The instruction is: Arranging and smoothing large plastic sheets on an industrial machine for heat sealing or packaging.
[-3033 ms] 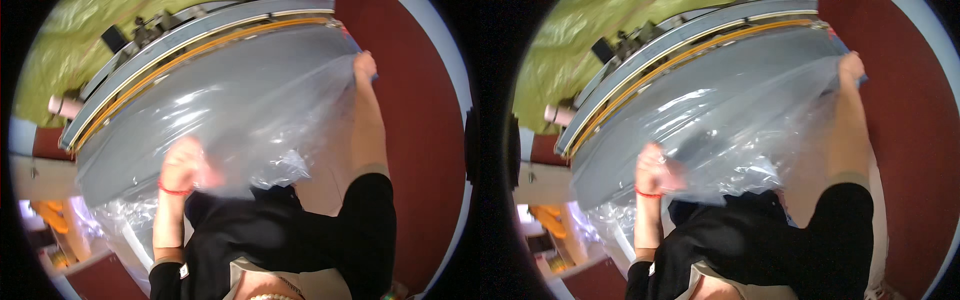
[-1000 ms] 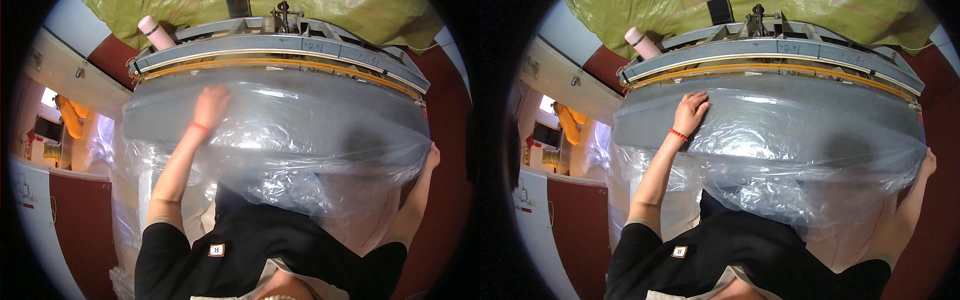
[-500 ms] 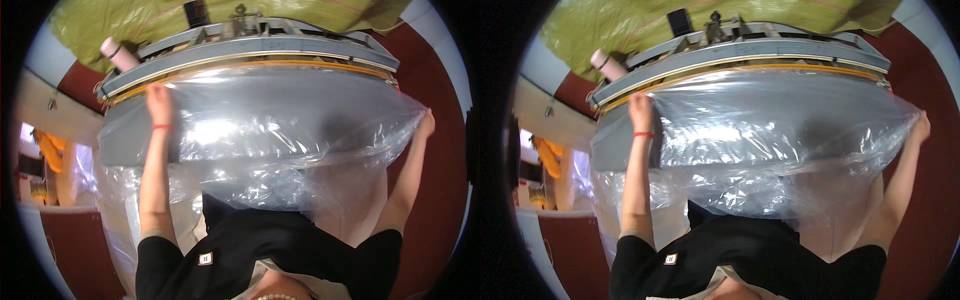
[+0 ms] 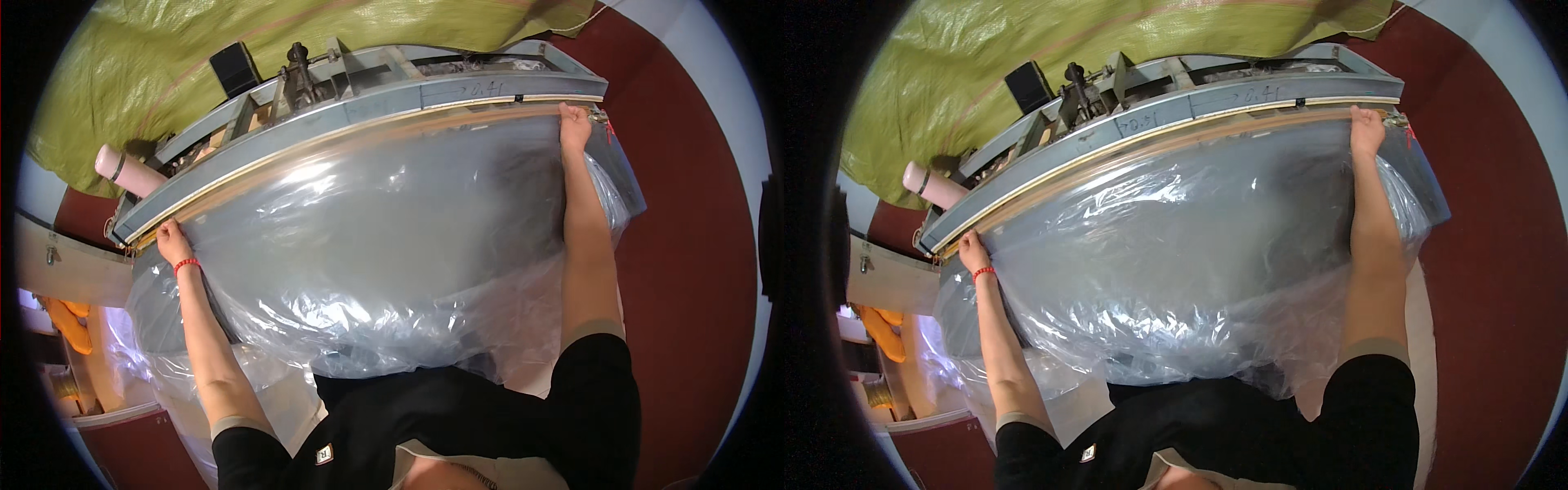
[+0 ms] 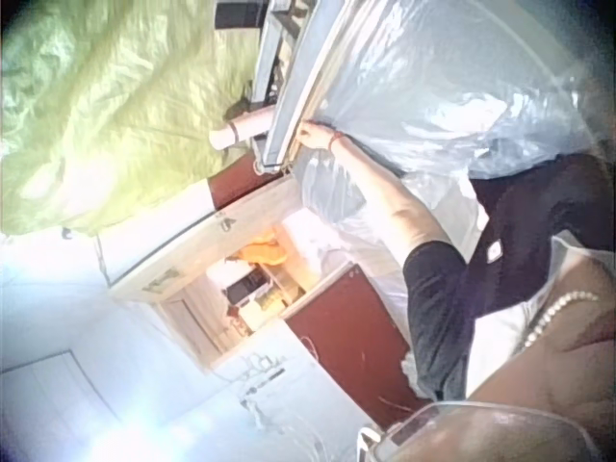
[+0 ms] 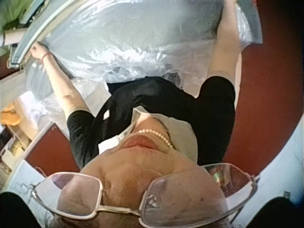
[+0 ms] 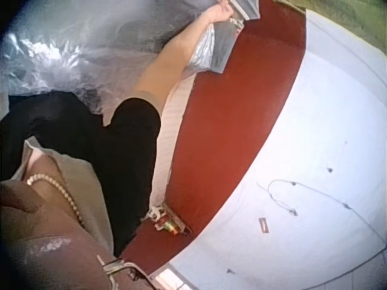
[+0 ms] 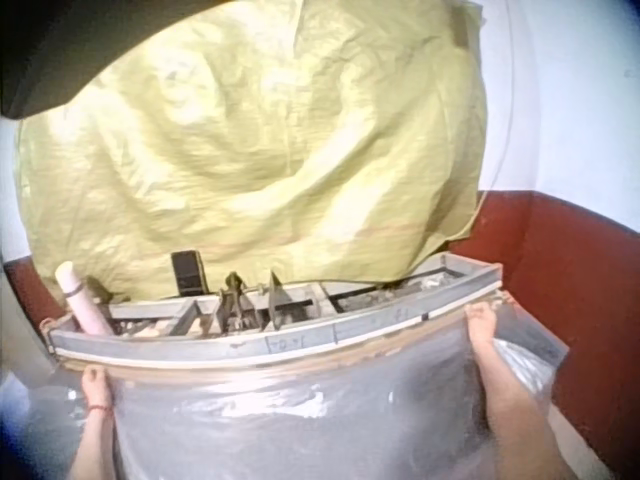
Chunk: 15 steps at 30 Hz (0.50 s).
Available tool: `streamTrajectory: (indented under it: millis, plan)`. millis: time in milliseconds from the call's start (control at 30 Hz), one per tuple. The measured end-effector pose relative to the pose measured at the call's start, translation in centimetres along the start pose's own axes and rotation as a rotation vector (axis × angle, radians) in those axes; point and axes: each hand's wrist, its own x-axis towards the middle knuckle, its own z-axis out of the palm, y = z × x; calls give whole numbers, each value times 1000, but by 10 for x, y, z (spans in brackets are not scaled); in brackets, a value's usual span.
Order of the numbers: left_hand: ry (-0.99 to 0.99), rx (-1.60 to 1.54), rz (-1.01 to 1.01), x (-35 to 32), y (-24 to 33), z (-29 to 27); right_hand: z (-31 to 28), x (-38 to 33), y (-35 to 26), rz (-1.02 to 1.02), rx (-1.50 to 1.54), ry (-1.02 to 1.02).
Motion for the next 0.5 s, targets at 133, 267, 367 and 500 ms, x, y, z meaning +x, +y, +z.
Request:
streamTrajectory:
  millis: [133,267,367,500]
  plan:
    - [-2,-48,-60,-3,6,5,-3,-1,-2,-2,-34,76]
    - [77,-100,-164,-2,16,-2,-17,-1,-37,158,162,12]
    - [69,-149,-161,4,12,-15,-15,-8,-53,189,229,20]
    - [161,-207,-263,-3,25,-5,-16,-16,-55,181,131,39]
